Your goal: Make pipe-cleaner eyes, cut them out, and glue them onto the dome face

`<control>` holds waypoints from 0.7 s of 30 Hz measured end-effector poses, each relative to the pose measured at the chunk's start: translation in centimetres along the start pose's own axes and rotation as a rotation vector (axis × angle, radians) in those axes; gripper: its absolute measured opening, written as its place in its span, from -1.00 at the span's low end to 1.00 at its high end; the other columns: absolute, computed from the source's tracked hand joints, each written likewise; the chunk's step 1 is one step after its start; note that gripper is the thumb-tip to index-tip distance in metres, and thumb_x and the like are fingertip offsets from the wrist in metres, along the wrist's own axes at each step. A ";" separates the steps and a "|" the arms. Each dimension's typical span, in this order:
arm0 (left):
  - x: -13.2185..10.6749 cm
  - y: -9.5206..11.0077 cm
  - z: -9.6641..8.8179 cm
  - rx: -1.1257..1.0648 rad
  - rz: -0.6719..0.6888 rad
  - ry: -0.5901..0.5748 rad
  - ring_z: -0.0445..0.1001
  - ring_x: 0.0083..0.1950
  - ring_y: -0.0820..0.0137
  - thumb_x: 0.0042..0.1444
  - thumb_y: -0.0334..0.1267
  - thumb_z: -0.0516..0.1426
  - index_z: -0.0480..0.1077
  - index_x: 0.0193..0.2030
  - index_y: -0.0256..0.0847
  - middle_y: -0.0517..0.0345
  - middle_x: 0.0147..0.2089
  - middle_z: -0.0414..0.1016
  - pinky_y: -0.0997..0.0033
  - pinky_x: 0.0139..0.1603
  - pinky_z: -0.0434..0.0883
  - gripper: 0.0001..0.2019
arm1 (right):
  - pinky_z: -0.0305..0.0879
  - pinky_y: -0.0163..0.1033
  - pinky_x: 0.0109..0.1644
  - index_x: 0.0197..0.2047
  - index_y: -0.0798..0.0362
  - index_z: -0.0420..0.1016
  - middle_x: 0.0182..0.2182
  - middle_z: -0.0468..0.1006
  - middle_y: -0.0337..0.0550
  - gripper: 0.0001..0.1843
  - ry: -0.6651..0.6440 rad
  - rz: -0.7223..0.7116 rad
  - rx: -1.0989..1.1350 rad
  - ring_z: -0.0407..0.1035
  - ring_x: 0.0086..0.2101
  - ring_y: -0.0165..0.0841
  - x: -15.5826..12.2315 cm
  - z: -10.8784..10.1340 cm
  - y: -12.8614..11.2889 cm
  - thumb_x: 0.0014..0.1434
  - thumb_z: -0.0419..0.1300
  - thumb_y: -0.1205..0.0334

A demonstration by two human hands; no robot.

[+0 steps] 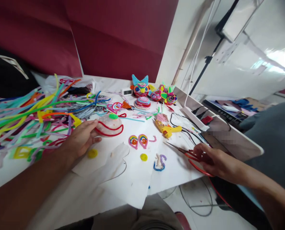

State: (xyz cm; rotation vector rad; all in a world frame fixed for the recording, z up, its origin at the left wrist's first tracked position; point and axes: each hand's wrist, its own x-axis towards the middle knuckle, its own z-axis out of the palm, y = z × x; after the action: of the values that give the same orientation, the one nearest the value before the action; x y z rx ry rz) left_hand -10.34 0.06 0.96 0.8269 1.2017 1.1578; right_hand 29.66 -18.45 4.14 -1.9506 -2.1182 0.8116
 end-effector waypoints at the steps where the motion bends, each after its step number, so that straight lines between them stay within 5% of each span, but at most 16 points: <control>1: 0.0 0.0 -0.1 0.073 0.029 0.011 0.36 -0.56 0.60 0.19 -0.39 0.11 0.29 -0.28 -0.23 0.35 -0.44 0.35 0.62 -0.62 0.37 -0.95 | 0.23 -0.37 -0.39 -0.02 -0.01 0.20 -0.32 0.41 -0.21 -0.74 -0.046 0.007 0.117 0.27 -0.40 -0.44 -0.6 -0.1 -0.2 0.25 0.11 0.15; 8: -0.4 1.0 -1.0 0.743 0.207 0.030 0.29 -0.69 0.51 0.23 -0.16 0.07 0.31 -0.07 -0.21 0.34 -0.61 0.39 0.60 -0.68 0.19 -0.79 | 0.19 -0.49 -0.56 -0.05 -0.02 0.16 -0.43 0.31 -0.33 -0.56 -0.170 0.095 0.738 0.13 -0.55 -0.58 -2.3 1.5 -2.7 0.17 0.23 -0.04; 11: -0.9 1.7 -1.4 1.114 0.329 0.006 0.36 -0.63 0.49 0.27 -0.05 -0.04 0.27 0.02 -0.24 0.29 -0.55 0.44 0.56 -0.57 0.24 -0.67 | 0.20 -0.50 -0.63 0.02 -0.03 0.16 -0.44 0.36 -0.34 -0.49 -0.230 0.122 0.849 0.12 -0.63 -0.62 -2.3 2.9 -3.2 0.12 0.28 -0.01; 18: -3.6 3.6 -0.3 1.441 0.701 0.106 0.35 -0.37 0.44 0.30 -0.03 -0.09 0.38 -0.03 -0.33 0.20 -0.42 0.38 0.51 -0.33 0.19 -0.58 | 0.08 -0.55 -0.71 0.11 0.04 0.30 -0.53 0.26 -0.42 -0.44 -0.332 0.168 1.014 0.08 -0.74 -0.70 -1.9 5.2 -3.4 0.11 0.31 0.03; 21: -5.7 2.9 1.7 1.309 0.759 -0.144 0.34 -0.40 0.50 0.26 -0.09 -0.03 0.42 -0.10 -0.28 0.24 -0.40 0.41 0.54 -0.32 0.24 -0.67 | 0.03 -0.56 -0.73 0.01 0.10 0.38 -0.55 0.27 -0.42 -0.49 -0.361 0.163 1.091 0.07 -0.76 -0.71 -1.5 5.6 -3.8 0.07 0.34 0.03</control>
State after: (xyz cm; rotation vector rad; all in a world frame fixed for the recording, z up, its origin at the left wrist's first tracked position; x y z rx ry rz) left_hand -9.21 -4.59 5.59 2.4567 1.5213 0.7058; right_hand 23.98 -21.46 1.64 -1.3933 -1.1219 1.9178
